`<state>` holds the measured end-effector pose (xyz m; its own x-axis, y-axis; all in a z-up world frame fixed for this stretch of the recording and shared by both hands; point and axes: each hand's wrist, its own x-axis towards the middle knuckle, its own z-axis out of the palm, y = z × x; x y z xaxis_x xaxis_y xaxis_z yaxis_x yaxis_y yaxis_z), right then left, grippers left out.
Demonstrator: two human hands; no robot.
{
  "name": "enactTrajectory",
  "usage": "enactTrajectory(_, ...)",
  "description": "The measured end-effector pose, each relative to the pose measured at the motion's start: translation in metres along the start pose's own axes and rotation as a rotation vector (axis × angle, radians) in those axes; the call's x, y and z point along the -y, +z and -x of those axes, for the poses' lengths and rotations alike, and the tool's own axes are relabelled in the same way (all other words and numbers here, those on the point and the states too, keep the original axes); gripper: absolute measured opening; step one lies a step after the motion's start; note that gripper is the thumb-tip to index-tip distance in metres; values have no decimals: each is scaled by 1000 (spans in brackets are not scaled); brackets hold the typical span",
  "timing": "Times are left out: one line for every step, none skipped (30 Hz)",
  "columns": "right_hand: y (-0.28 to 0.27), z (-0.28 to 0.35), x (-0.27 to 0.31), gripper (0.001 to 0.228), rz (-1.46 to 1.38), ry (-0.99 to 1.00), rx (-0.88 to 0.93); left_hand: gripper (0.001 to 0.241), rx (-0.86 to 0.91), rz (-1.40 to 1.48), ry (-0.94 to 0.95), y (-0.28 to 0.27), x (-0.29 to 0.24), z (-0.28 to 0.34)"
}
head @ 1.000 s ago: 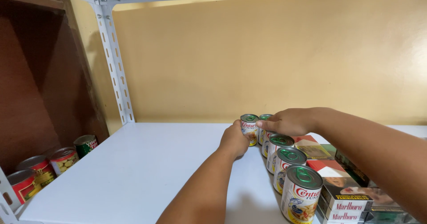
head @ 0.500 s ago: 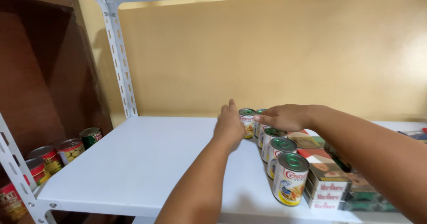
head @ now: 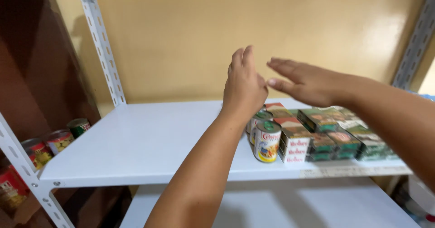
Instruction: Organizing canned goods on a white metal shelf by picking them from a storage bin and placing them in rows.
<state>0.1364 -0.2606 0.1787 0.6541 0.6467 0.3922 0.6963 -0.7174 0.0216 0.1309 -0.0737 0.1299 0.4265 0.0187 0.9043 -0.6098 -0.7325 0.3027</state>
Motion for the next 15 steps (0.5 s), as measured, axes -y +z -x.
enactTrajectory(-5, 14, 3, 79, -7, 16, 15, 78, 17, 12, -10, 4, -8, 5)
enactTrajectory(-10, 28, 5, 77, 7, -12, -66, 73, -31, 115, 35, 9, -16, 9)
enactTrajectory(-15, 44, 6, 76, 22, -32, -150, 68, -76, 223, 82, 16, -25, 13)
enactTrajectory(-18, 60, 10, 76, 16, -9, -137, 68, -56, 238, 74, 17, -40, 20)
enactTrajectory(-23, 76, 14, 75, 23, -33, -211, 67, -53, 300, 100, 18, -56, 26)
enactTrajectory(-29, 92, 18, 74, 31, -56, -285, 67, -50, 362, 126, 19, -73, 31)
enactTrajectory(-32, 108, 21, 74, 32, -27, -276, 67, -30, 384, 122, 22, -87, 39)
enactTrajectory(-36, 124, 25, 73, 52, -54, -333, 67, -17, 454, 164, 24, -100, 47)
enactTrajectory(-40, 140, 29, 73, 75, -79, -392, 66, -4, 527, 209, 26, -115, 53)
enactTrajectory(-43, 155, 28, 73, 80, -48, -386, 66, 17, 552, 207, 30, -125, 60)
enactTrajectory(-46, 170, 27, 71, 115, -56, -413, 67, 25, 595, 238, 35, -136, 66)
enactTrajectory(-49, 187, 26, 70, 152, -64, -438, 68, 33, 640, 269, 41, -148, 73)
enactTrajectory(-55, 201, 31, 70, 166, -13, -436, 68, 65, 682, 277, 46, -155, 78)
enactTrajectory(-60, 216, 35, 69, 199, -44, -449, 66, 63, 721, 316, 51, -163, 84)
enactTrajectory(-65, 231, 39, 68, 226, -73, -455, 64, 66, 763, 347, 57, -171, 91)
